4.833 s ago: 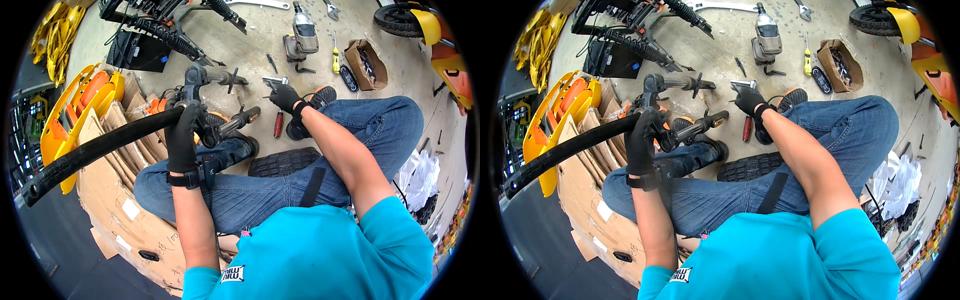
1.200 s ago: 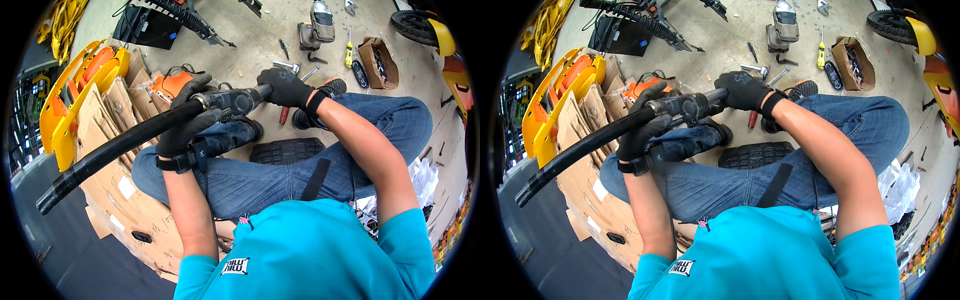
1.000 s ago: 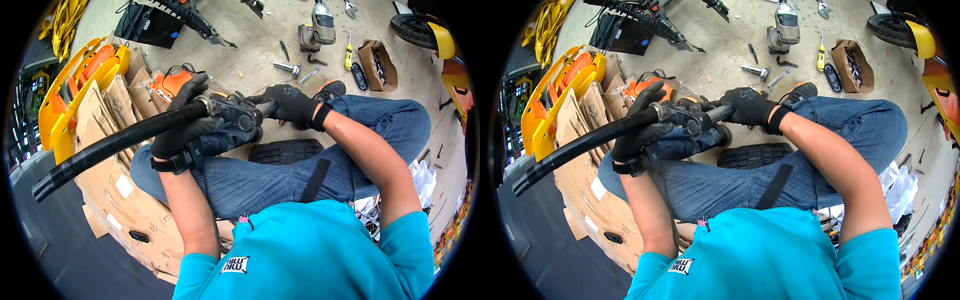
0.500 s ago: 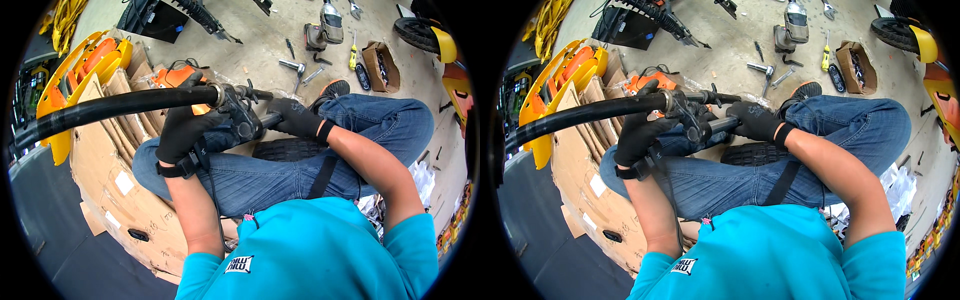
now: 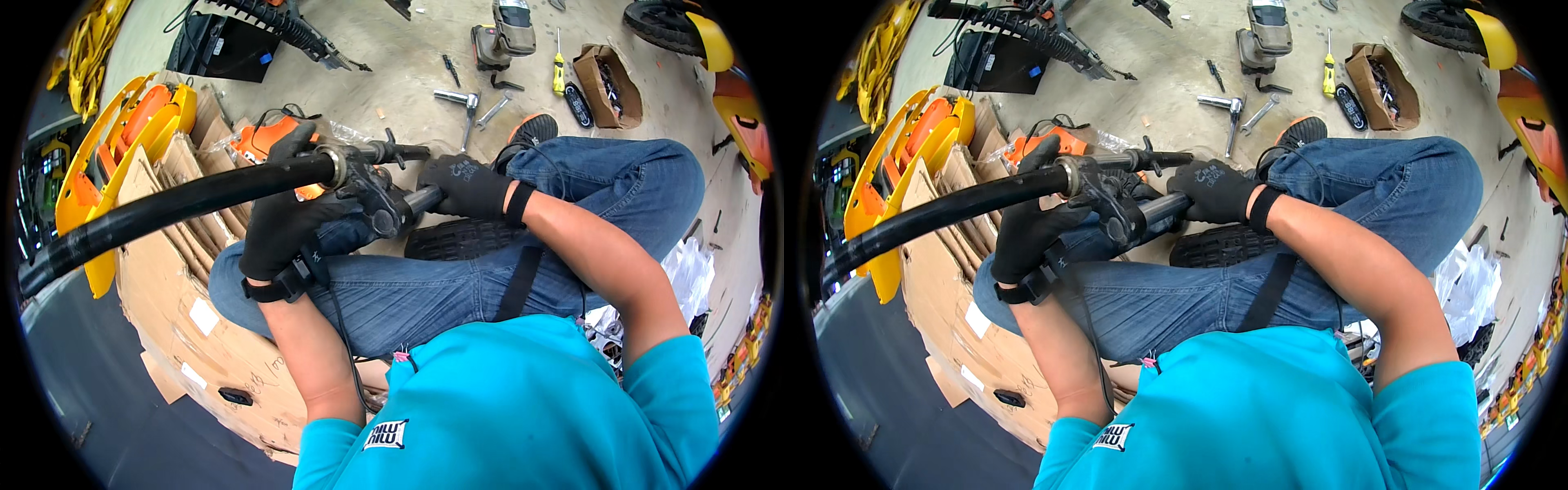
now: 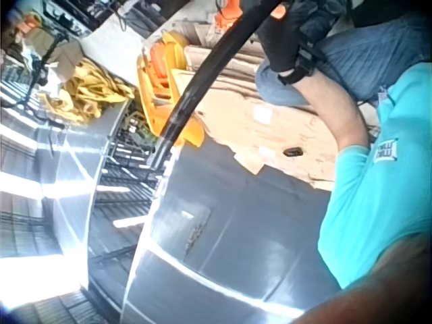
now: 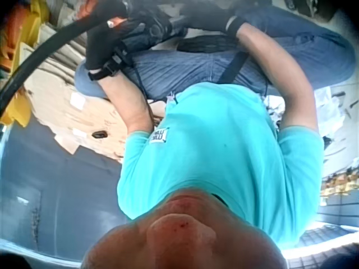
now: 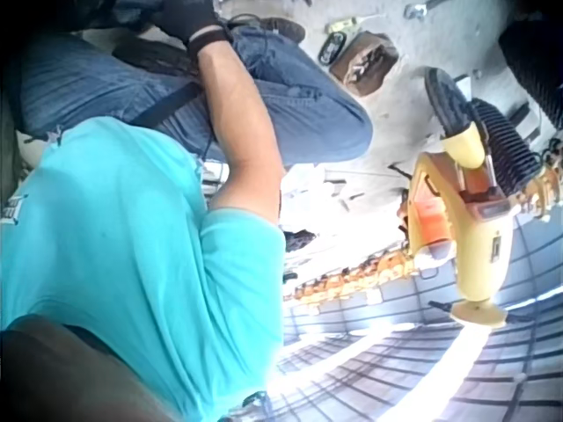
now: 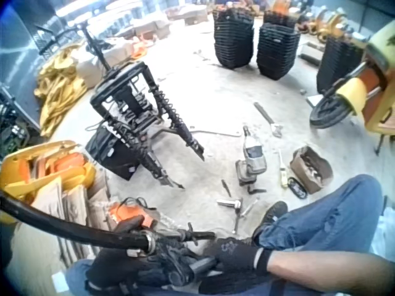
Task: The person, wearing gloves and sitting on the floor, works on a motorcycle fork assembly. They use a socket wrench to loosen parts, pick up small components from a box, and then use a power impact driver to further disassemble or adjust the fork. Throughout the process, they handle various metal components of the fork and use both manual and power tools.
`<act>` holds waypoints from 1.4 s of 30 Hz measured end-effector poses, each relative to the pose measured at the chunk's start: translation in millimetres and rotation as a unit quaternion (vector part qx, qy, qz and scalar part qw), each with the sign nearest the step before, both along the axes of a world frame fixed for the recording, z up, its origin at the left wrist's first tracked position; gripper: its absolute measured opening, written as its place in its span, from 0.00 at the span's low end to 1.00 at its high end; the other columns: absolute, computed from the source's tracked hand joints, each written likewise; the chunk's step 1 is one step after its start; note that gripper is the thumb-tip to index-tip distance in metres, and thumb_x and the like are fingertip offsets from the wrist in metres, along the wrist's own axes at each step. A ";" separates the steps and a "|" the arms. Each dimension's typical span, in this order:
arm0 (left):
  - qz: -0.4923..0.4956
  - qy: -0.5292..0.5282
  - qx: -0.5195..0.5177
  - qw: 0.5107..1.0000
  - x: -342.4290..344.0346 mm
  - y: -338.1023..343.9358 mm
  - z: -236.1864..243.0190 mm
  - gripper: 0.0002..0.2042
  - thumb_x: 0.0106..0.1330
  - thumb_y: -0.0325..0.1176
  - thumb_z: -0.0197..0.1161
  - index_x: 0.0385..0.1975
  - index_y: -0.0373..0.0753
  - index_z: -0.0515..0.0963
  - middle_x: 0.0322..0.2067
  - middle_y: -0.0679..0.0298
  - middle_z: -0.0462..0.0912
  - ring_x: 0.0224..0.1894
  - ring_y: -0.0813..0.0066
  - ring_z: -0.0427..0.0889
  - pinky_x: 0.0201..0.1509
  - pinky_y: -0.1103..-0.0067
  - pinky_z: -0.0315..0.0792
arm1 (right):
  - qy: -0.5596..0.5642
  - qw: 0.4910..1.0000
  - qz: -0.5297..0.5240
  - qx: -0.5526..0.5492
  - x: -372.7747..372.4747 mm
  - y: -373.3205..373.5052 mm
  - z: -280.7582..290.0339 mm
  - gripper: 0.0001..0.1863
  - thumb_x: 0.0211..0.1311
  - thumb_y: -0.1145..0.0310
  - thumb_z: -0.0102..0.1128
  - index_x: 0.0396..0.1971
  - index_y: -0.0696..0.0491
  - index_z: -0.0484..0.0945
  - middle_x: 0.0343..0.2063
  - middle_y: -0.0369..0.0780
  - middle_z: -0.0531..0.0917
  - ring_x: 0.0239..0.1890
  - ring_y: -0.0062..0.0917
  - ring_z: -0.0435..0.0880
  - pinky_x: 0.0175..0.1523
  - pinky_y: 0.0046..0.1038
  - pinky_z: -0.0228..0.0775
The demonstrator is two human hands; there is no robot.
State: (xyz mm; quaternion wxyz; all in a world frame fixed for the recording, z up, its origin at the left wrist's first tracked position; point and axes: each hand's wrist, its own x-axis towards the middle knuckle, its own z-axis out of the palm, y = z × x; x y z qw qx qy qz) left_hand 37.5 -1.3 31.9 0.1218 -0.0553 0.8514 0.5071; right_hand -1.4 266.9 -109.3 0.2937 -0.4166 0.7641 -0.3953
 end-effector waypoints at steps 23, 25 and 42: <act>0.056 -0.036 0.012 0.998 -20.2 20.8 -20.2 0.10 0.60 0.27 0.65 0.40 0.32 0.79 0.27 0.66 0.81 0.27 0.82 0.79 0.31 0.85 0.72 | 0.037 0.944 -0.326 0.036 -46.5 7.5 -24.6 0.23 0.58 0.64 0.63 0.52 0.57 0.72 0.38 0.48 0.79 0.43 0.41 0.79 0.49 0.36 0.71; 0.054 -0.032 0.009 0.998 -26.2 25.2 -18.9 0.10 0.60 0.28 0.65 0.40 0.32 0.79 0.27 0.65 0.82 0.28 0.82 0.80 0.32 0.85 0.74 | -0.011 0.956 -0.292 -0.006 -42.2 8.7 -38.7 0.18 0.59 0.63 0.62 0.45 0.57 0.75 0.32 0.47 0.82 0.35 0.40 0.82 0.43 0.36 0.73; 0.127 0.021 0.065 0.990 -41.0 49.2 -19.5 0.12 0.58 0.30 0.69 0.36 0.32 0.77 0.25 0.67 0.80 0.26 0.84 0.77 0.28 0.83 0.71 | -0.049 0.981 -0.177 0.064 -25.0 -0.2 -30.3 0.19 0.61 0.54 0.58 0.41 0.55 0.78 0.32 0.48 0.84 0.38 0.42 0.83 0.44 0.38 0.73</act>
